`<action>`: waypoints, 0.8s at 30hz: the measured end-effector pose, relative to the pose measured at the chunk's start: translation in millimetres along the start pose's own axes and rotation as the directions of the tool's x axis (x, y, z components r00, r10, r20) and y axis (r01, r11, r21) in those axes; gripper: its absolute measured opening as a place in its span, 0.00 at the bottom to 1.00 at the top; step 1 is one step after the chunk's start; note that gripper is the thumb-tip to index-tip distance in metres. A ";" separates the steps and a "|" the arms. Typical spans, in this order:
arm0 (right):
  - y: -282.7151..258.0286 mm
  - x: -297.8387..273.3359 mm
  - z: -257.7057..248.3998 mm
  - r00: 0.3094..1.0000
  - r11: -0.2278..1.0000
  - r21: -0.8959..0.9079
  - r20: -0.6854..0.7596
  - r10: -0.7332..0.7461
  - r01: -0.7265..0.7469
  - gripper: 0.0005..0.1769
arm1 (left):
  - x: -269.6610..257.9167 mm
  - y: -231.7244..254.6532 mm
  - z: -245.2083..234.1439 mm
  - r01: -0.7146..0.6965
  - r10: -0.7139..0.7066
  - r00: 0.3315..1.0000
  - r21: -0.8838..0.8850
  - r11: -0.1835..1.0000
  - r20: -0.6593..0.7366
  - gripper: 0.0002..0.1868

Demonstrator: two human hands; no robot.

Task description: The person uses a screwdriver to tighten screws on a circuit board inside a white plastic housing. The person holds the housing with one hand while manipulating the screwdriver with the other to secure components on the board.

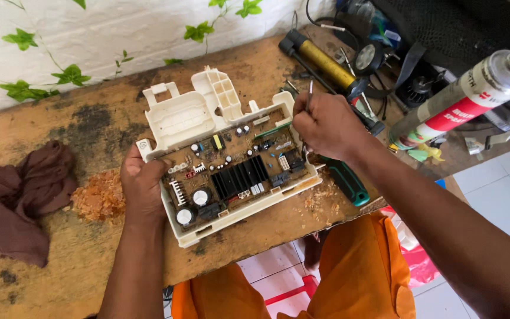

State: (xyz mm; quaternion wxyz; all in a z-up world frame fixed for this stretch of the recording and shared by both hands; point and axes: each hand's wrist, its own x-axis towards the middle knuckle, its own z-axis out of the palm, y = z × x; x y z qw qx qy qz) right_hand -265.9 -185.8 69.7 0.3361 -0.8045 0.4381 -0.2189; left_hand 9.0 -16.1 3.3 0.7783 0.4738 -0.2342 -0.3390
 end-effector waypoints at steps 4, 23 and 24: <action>3.0 5.7 -0.3 0.998 1.000 0.001 0.057 0.011 -0.011 0.12 | 0.3 -6.1 -4.9 -0.010 0.010 1.000 0.025 1.000 0.014 0.20; -23.6 -63.1 -30.8 0.938 0.941 -0.067 -0.081 -0.337 0.332 0.11 | -0.2 2.9 -1.5 0.042 -0.042 0.999 0.024 0.999 0.015 0.20; -13.3 -62.8 -24.6 0.879 0.888 -0.116 -0.133 -0.459 0.446 0.10 | -2.7 3.9 -1.9 0.040 -0.041 0.999 0.030 0.999 0.015 0.20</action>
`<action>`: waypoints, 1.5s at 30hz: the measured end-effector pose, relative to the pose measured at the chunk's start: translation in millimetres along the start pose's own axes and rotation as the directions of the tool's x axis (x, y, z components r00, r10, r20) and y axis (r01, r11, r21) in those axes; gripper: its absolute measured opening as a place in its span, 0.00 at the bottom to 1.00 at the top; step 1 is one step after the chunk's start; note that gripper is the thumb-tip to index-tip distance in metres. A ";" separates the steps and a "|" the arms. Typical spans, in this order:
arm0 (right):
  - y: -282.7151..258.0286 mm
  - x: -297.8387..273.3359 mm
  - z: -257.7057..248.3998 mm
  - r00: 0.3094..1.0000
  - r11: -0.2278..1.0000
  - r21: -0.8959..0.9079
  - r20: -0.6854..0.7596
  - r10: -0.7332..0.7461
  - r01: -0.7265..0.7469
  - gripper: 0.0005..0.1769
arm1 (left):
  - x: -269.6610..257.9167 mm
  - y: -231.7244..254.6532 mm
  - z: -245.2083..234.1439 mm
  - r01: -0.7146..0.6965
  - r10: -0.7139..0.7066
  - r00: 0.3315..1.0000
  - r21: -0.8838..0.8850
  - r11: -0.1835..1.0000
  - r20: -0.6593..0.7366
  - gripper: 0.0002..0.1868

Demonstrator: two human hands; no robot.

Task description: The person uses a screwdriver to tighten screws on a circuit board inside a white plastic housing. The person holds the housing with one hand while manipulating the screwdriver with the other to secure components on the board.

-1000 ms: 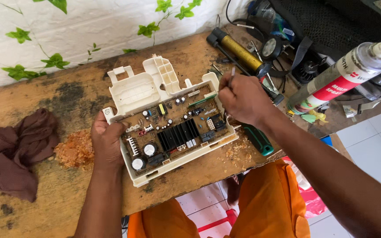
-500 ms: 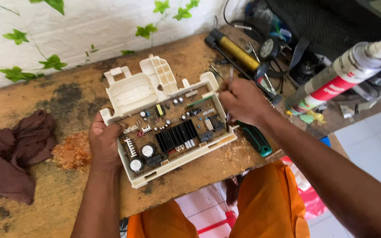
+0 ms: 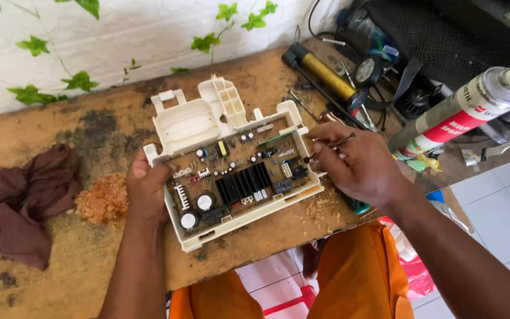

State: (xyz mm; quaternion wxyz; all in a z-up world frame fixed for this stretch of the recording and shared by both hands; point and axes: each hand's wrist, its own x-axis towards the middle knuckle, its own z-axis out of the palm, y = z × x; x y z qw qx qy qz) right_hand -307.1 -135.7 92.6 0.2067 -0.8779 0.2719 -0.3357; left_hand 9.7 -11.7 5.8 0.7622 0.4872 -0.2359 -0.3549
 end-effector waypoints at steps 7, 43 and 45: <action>29.0 9.4 27.0 0.931 0.928 -0.127 0.065 0.360 -0.350 0.10 | 7.7 -13.5 -8.6 -0.005 0.005 1.000 -0.041 0.999 0.001 0.20; -4.8 23.6 15.0 0.868 0.885 -0.065 0.174 0.466 -0.462 0.14 | 3.1 -9.0 -7.2 -0.043 0.043 0.999 -0.027 0.999 0.008 0.20; 7.8 32.2 16.8 0.854 0.866 0.110 0.267 0.447 -0.488 0.13 | 6.1 -9.5 -9.4 -0.055 0.055 0.998 0.016 0.998 0.018 0.19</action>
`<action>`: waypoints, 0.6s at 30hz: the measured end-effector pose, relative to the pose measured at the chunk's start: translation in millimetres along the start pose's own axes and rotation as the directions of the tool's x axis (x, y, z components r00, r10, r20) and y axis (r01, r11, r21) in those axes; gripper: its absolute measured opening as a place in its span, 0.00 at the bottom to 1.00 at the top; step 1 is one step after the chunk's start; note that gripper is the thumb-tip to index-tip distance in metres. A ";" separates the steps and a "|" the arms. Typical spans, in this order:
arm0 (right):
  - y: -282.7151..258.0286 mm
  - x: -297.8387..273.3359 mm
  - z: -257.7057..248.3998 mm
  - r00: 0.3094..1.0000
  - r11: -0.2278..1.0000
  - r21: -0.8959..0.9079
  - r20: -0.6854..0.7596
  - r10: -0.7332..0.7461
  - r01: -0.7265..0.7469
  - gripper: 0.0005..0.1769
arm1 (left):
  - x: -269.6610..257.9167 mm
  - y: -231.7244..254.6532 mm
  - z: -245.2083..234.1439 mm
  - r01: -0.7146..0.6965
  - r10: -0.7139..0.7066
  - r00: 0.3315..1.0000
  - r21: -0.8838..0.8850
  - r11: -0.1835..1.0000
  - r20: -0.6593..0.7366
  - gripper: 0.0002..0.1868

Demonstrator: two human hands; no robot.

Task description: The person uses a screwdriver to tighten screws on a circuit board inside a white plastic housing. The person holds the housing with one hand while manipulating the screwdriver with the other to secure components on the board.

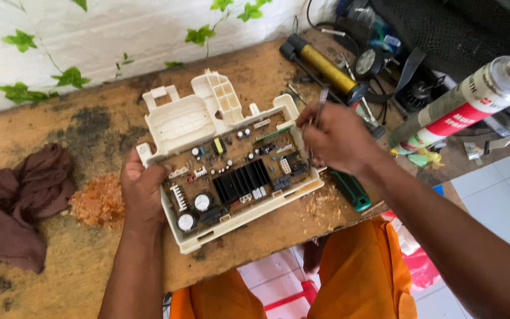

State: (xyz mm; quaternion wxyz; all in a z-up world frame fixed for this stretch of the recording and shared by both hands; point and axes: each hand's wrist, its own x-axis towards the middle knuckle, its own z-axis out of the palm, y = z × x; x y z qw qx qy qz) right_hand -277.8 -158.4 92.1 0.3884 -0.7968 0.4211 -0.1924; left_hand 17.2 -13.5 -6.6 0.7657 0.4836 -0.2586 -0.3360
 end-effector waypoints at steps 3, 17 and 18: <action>18.1 -1.5 5.3 0.991 0.951 0.285 -0.023 0.132 -0.120 0.14 | 8.7 -14.5 -11.2 0.008 -0.009 1.000 -0.079 0.997 -0.015 0.18; -3.8 -37.0 -6.6 0.887 0.920 -0.141 -0.245 -0.390 0.365 0.07 | 10.4 -16.3 -12.4 0.027 -0.027 1.000 -0.048 0.998 0.001 0.20; -3.2 -36.9 0.0 0.868 0.913 -0.129 -0.285 -0.407 0.386 0.10 | 5.8 -14.2 -10.5 0.036 -0.036 0.999 -0.039 0.999 -0.006 0.19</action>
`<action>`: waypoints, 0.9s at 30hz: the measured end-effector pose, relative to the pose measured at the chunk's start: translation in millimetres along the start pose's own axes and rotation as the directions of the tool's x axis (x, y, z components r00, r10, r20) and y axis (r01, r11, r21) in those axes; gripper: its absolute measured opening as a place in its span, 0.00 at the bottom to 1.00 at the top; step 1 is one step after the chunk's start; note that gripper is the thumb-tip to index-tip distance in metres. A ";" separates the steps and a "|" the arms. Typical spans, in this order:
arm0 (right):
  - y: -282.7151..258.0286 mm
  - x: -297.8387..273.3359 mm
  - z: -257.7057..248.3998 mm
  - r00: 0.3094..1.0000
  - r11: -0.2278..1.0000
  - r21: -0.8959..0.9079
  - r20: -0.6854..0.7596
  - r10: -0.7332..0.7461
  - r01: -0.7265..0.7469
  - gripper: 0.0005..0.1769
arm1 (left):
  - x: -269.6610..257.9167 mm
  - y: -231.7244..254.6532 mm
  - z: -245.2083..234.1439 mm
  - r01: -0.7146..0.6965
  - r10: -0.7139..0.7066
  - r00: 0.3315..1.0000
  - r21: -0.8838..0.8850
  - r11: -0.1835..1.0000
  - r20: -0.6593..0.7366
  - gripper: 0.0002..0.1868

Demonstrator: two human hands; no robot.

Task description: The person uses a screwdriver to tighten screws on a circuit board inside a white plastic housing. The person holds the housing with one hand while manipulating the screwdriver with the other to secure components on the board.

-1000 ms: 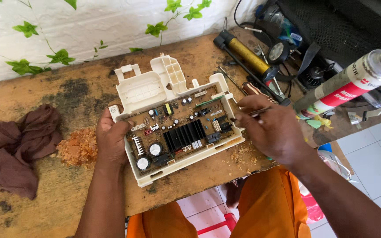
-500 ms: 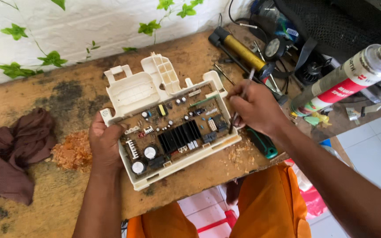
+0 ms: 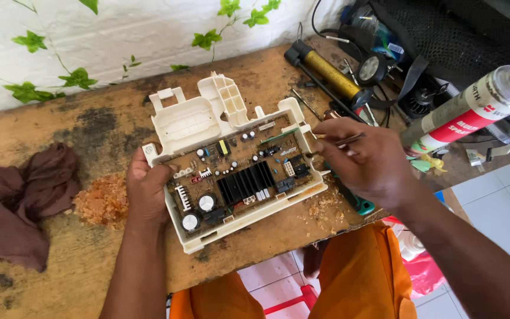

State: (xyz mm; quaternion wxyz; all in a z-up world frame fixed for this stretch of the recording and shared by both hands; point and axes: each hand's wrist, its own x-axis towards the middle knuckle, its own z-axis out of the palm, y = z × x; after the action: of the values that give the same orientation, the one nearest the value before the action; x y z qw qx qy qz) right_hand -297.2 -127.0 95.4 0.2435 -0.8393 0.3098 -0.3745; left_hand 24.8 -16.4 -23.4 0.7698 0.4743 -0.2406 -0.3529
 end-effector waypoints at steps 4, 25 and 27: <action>9.5 -0.8 7.2 0.997 0.993 -0.110 0.064 0.049 -0.042 0.11 | -0.6 0.1 2.1 -0.002 0.002 1.000 -0.008 1.000 -0.003 0.20; 14.0 46.5 18.2 0.818 0.860 -0.052 0.283 0.500 -0.508 0.10 | -9.5 13.9 14.7 -0.039 0.039 0.999 0.016 0.999 0.012 0.18; 17.0 45.3 19.4 0.832 0.871 -0.018 0.287 0.475 -0.491 0.11 | -9.9 14.1 15.2 -0.023 0.023 1.000 0.007 1.000 -0.001 0.20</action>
State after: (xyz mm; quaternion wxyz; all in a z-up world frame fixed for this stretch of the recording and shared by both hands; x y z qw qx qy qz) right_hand -263.9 -167.1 94.4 0.3954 -0.7712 0.4631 -0.1858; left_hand 12.2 -13.0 -4.5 0.7724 0.4744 -0.2467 -0.3427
